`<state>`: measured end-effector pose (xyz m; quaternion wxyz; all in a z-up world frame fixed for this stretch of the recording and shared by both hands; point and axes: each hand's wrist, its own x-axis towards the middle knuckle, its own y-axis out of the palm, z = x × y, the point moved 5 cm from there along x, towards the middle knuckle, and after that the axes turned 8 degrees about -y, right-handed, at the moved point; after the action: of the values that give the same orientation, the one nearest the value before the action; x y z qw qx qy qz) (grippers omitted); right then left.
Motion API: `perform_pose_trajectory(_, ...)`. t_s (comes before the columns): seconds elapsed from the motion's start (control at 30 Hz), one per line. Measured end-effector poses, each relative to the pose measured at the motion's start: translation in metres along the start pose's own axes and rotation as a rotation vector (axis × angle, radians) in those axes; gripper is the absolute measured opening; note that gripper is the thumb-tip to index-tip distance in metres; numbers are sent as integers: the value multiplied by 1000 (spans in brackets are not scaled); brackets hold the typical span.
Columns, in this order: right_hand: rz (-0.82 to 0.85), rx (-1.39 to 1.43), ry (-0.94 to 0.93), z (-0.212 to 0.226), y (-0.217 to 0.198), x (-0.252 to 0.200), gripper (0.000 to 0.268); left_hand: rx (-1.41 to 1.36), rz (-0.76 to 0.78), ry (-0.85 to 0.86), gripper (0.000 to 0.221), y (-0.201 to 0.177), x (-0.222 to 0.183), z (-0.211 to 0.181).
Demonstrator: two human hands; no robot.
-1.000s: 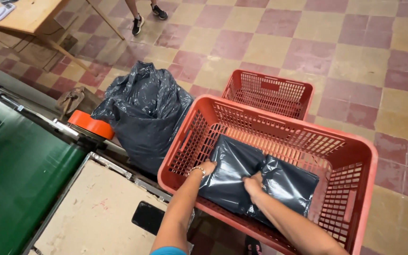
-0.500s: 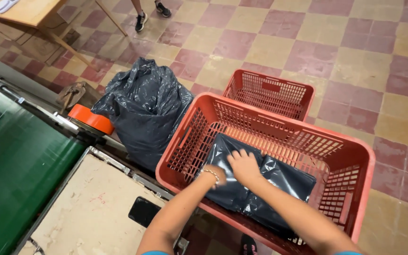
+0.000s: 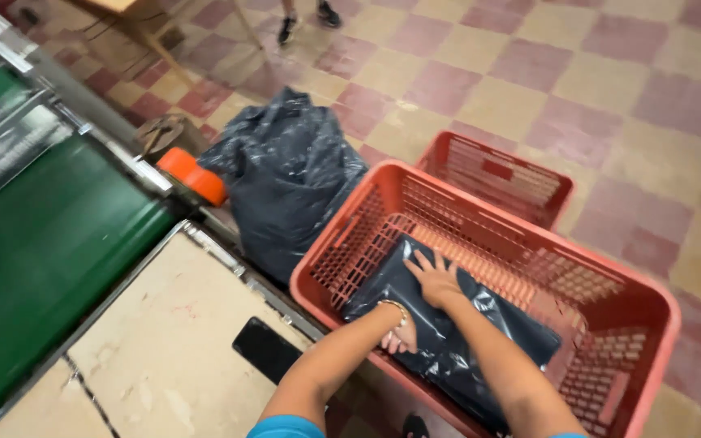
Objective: Folding plastic bags and placing them into a crate.
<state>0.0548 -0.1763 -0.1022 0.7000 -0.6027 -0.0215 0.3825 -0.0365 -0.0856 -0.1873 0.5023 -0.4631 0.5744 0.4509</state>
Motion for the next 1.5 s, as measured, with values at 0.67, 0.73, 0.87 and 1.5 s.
perform_pose_trajectory(0.67,38,925,-843,535,1,22,26,-2556,-1611,414,25,567,-102,532)
perform_pose_trajectory(0.73,167,1157,-737,591,56,55,29,-2731,-1634,491,26,613,-81,591)
perform_pose_trajectory(0.87,109,1632,-343,663,133,115,32,-3023,-1525,687,31,662,-44,684)
perform_pose_trajectory(1.5,-35,2218,58,799,125,318,59,-3285,-1635,1631,52,684,-84,856)
